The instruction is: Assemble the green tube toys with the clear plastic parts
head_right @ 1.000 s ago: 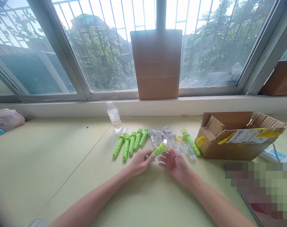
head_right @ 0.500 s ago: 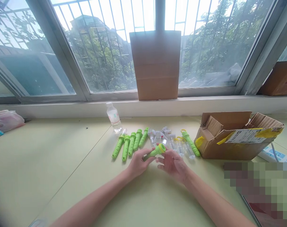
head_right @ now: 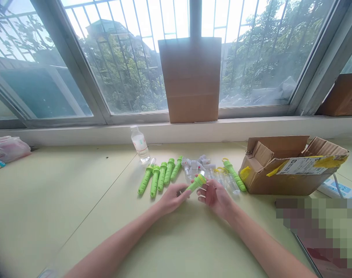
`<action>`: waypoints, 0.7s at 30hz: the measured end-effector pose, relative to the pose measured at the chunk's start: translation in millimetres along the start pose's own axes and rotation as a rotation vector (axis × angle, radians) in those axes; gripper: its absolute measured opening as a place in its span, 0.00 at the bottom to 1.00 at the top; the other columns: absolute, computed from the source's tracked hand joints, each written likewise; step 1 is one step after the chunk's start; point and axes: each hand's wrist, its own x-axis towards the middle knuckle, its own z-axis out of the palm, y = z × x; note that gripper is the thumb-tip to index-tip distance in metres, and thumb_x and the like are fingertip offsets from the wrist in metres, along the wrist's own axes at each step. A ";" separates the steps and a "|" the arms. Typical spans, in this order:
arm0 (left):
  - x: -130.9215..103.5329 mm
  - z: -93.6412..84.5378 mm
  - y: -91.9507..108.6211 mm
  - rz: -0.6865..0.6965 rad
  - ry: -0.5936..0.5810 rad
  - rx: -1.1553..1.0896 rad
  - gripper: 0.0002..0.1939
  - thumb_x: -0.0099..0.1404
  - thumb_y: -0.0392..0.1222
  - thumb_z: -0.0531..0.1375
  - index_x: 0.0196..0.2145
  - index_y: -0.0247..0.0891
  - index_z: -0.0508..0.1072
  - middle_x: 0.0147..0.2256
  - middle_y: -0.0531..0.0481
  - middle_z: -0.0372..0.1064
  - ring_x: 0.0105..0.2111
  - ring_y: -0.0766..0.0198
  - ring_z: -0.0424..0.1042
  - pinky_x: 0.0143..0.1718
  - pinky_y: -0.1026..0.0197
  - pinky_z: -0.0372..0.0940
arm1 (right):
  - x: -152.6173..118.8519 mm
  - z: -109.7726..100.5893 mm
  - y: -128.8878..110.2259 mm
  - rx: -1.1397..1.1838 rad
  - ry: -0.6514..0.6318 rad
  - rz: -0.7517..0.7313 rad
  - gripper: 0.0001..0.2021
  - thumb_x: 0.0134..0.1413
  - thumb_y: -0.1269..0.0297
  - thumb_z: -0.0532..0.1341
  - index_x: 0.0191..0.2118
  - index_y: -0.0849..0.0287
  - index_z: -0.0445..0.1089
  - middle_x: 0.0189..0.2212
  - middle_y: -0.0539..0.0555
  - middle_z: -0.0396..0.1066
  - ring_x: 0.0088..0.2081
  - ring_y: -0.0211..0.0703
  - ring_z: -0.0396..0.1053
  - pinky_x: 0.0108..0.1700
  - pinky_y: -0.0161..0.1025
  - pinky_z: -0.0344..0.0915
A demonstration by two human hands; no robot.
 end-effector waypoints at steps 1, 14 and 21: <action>-0.1 0.4 -0.2 -0.009 0.002 -0.005 0.22 0.68 0.55 0.54 0.35 0.34 0.77 0.26 0.51 0.71 0.23 0.68 0.63 0.24 0.65 0.56 | -0.3 0.2 -0.1 0.003 0.002 0.004 0.18 0.51 0.67 0.60 0.49 0.51 0.72 0.45 0.51 0.78 0.29 0.38 0.68 0.32 0.37 0.64; -3.0 5.5 3.8 0.000 0.188 -0.002 0.09 0.60 0.44 0.64 0.37 0.38 0.76 0.36 0.49 0.77 0.34 0.62 0.72 0.30 0.63 0.62 | -7.9 9.2 4.9 0.066 -0.055 0.045 0.17 0.53 0.64 0.59 0.50 0.47 0.71 0.47 0.49 0.77 0.32 0.39 0.71 0.33 0.37 0.64; -0.9 8.0 -6.1 0.038 0.275 0.117 0.09 0.57 0.44 0.67 0.31 0.38 0.72 0.35 0.50 0.75 0.33 0.62 0.70 0.32 0.62 0.62 | -9.2 11.0 6.5 0.067 -0.075 0.036 0.19 0.54 0.66 0.59 0.52 0.46 0.70 0.46 0.48 0.76 0.35 0.40 0.72 0.34 0.37 0.66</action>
